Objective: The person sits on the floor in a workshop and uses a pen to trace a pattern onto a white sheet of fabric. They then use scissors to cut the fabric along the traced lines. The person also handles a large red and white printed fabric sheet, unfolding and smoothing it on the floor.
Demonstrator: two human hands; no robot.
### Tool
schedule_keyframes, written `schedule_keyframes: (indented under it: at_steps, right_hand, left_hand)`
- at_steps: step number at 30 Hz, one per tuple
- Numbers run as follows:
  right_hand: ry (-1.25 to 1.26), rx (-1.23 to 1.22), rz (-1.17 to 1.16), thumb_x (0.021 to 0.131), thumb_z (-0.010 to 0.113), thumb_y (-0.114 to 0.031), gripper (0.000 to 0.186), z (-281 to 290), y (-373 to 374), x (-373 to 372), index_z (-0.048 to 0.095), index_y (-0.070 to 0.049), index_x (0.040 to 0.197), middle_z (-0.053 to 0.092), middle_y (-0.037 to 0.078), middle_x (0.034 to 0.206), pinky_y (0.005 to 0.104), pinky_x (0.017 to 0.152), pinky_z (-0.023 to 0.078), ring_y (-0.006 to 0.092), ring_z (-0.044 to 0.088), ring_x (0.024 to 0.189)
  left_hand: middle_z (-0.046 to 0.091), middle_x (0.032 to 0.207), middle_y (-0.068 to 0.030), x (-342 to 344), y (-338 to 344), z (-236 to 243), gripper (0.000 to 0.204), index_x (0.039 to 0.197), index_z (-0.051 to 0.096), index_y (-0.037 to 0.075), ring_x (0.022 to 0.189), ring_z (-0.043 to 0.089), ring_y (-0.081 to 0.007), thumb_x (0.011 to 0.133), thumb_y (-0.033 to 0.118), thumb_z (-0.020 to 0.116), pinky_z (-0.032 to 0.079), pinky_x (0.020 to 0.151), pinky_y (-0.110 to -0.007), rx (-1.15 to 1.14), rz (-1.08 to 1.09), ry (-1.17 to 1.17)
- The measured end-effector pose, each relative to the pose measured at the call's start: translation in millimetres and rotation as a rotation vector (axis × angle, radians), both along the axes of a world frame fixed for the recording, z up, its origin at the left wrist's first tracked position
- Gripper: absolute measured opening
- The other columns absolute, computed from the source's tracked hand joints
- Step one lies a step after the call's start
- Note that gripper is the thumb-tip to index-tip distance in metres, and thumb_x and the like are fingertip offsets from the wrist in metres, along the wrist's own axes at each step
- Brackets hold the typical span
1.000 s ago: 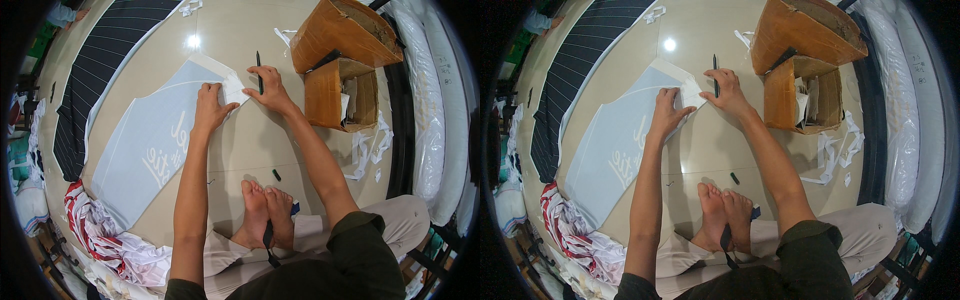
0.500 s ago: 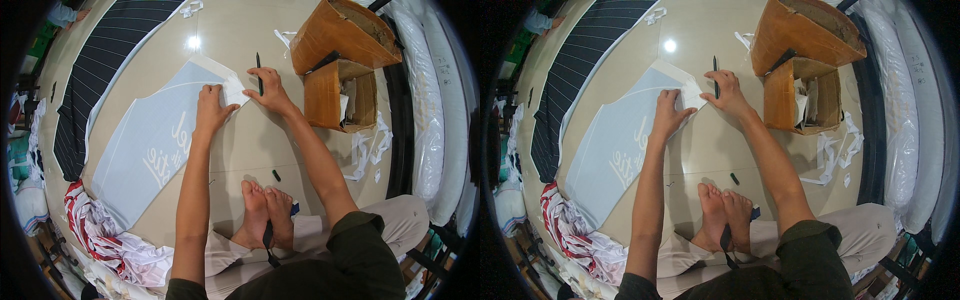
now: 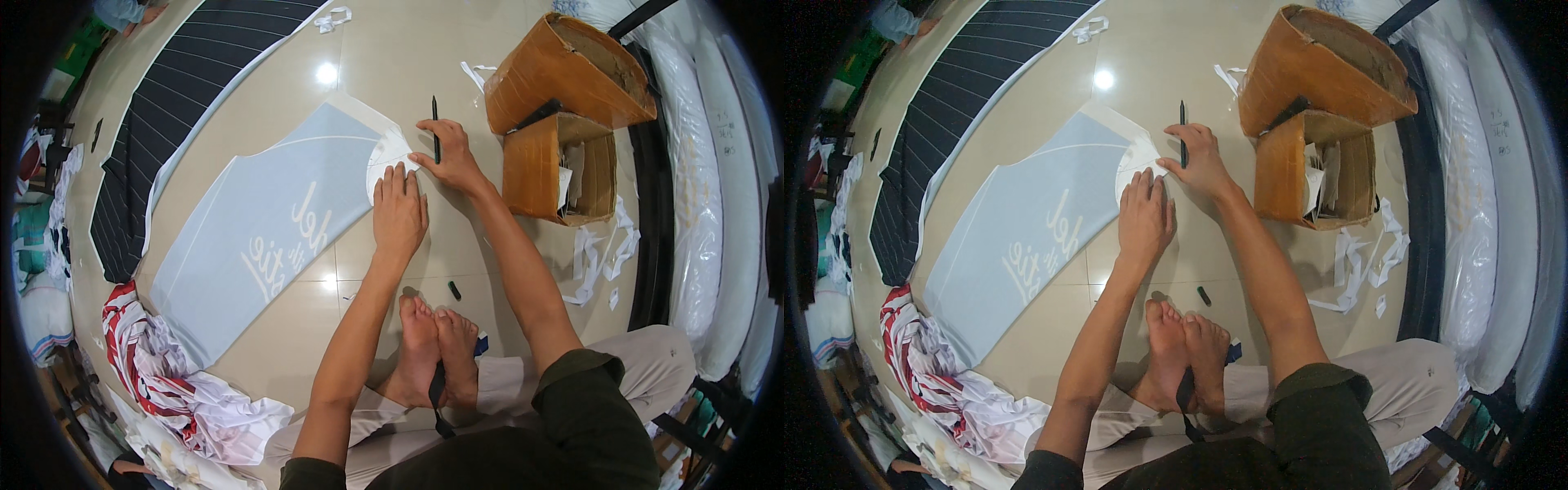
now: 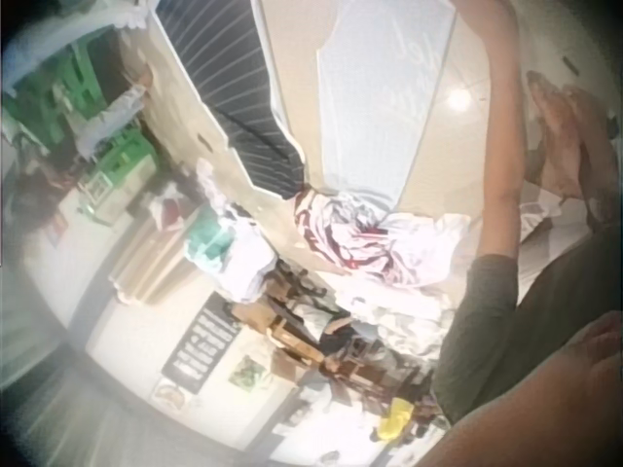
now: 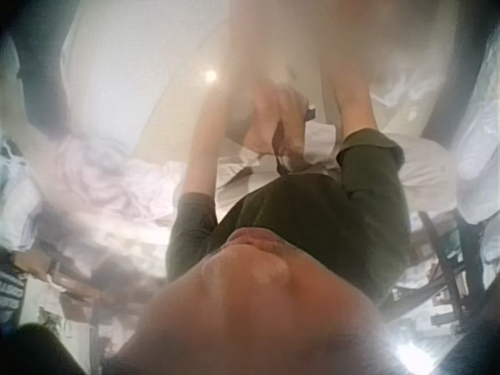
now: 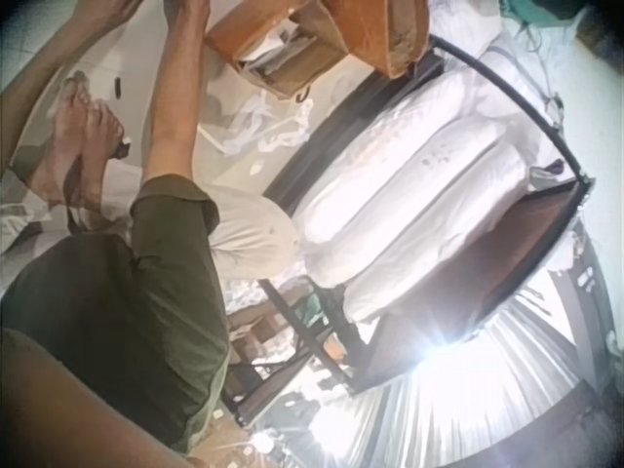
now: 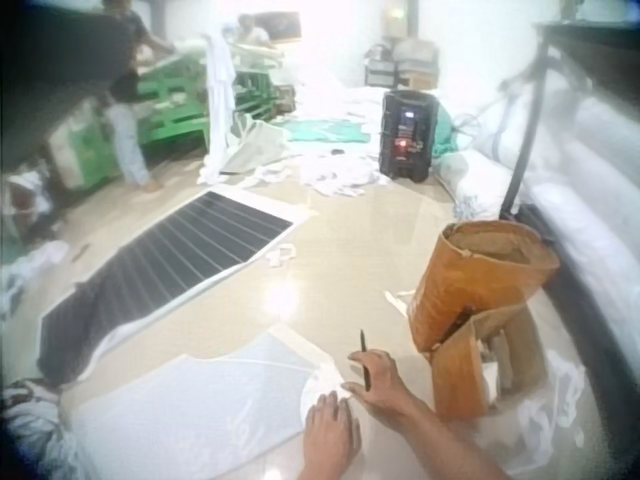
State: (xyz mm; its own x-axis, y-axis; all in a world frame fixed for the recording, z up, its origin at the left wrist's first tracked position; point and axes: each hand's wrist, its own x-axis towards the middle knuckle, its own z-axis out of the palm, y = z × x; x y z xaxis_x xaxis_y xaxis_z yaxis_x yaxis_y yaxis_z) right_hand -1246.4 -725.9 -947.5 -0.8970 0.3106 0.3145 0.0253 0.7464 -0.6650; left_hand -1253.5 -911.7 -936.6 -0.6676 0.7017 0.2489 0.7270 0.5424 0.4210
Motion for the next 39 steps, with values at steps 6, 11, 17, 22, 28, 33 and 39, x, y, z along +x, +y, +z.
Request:
schedule_keyframes:
  at_steps: [6, 11, 17, 22, 28, 33, 39]
  right_hand:
    - [-0.057, 0.01, 0.005, 0.083, 0.079, -0.032, 0.054, 4, 1, 3, 0.058, -0.011, 0.128, 0.059, 0.009, 0.127, 0.0426, 0.11, 0.033, 0.0297, 0.044, 0.128]
    - [-0.07, -0.002, 0.0, 0.082, 0.08, -0.031, 0.054, 7, -1, 4, 0.058, -0.011, 0.128, 0.058, 0.009, 0.127, 0.0424, 0.11, 0.034, 0.0296, 0.044, 0.127]
    - [-0.064, 0.0, -0.004, 0.082, 0.08, -0.03, 0.053, 6, -1, 2, 0.058, -0.011, 0.127, 0.058, 0.009, 0.127, 0.042, 0.11, 0.035, 0.0297, 0.045, 0.127]
    - [-0.055, -0.014, -0.012, 0.082, 0.08, -0.03, 0.053, 7, -2, 4, 0.059, -0.01, 0.127, 0.058, 0.009, 0.127, 0.0415, 0.11, 0.035, 0.0296, 0.045, 0.127]
    - [-0.06, -0.022, 0.003, 0.082, 0.08, -0.03, 0.055, 8, -2, 4, 0.058, -0.01, 0.129, 0.057, 0.009, 0.128, 0.041, 0.111, 0.034, 0.0295, 0.044, 0.128]
    - [-0.091, -0.053, -0.036, 0.083, 0.08, -0.031, 0.055, 5, -2, 4, 0.058, -0.01, 0.129, 0.056, 0.01, 0.13, 0.0413, 0.11, 0.036, 0.0296, 0.044, 0.129]
    - [-0.103, -0.064, -0.042, 0.083, 0.08, -0.031, 0.056, 6, -7, 3, 0.058, -0.01, 0.129, 0.056, 0.011, 0.13, 0.0415, 0.109, 0.038, 0.0304, 0.043, 0.129]
  left_hand:
    - [0.046, 0.145, -0.0251, 0, 0, -2, 0.048, 0.134, 0.053, -0.006, 0.139, 0.04, -0.0402, 0.093, 0.02, 0.06, 0.03, 0.116, -0.05, -0.008, -0.003, -0.043]
    - [0.045, 0.146, -0.0259, 0, 0, 0, 0.049, 0.135, 0.053, -0.006, 0.139, 0.04, -0.0399, 0.093, 0.019, 0.06, 0.029, 0.117, -0.05, -0.009, -0.002, -0.06]
    - [0.044, 0.147, -0.0264, 3, 2, -2, 0.05, 0.135, 0.052, -0.007, 0.14, 0.039, -0.0415, 0.092, 0.018, 0.059, 0.028, 0.118, -0.05, -0.002, 0.02, -0.08]
    - [0.044, 0.148, -0.0266, 2, 3, -1, 0.051, 0.136, 0.05, -0.008, 0.14, 0.038, -0.0423, 0.092, 0.016, 0.058, 0.027, 0.119, -0.05, -0.005, 0.003, -0.115]
    - [0.043, 0.148, -0.0272, -5, -10, -2, 0.052, 0.136, 0.049, -0.011, 0.142, 0.036, -0.0425, 0.09, 0.011, 0.055, 0.025, 0.121, -0.048, 0.05, -0.003, -0.19]
    - [0.042, 0.149, -0.0283, 4, -5, -4, 0.055, 0.137, 0.047, -0.014, 0.143, 0.035, -0.0434, 0.087, 0.008, 0.053, 0.023, 0.122, -0.048, -0.02, 0.024, -0.133]
    - [0.042, 0.147, -0.0316, 6, -6, -9, 0.055, 0.135, 0.047, -0.015, 0.141, 0.037, -0.0464, 0.085, 0.007, 0.052, 0.025, 0.12, -0.05, 0.035, 0.041, -0.138]
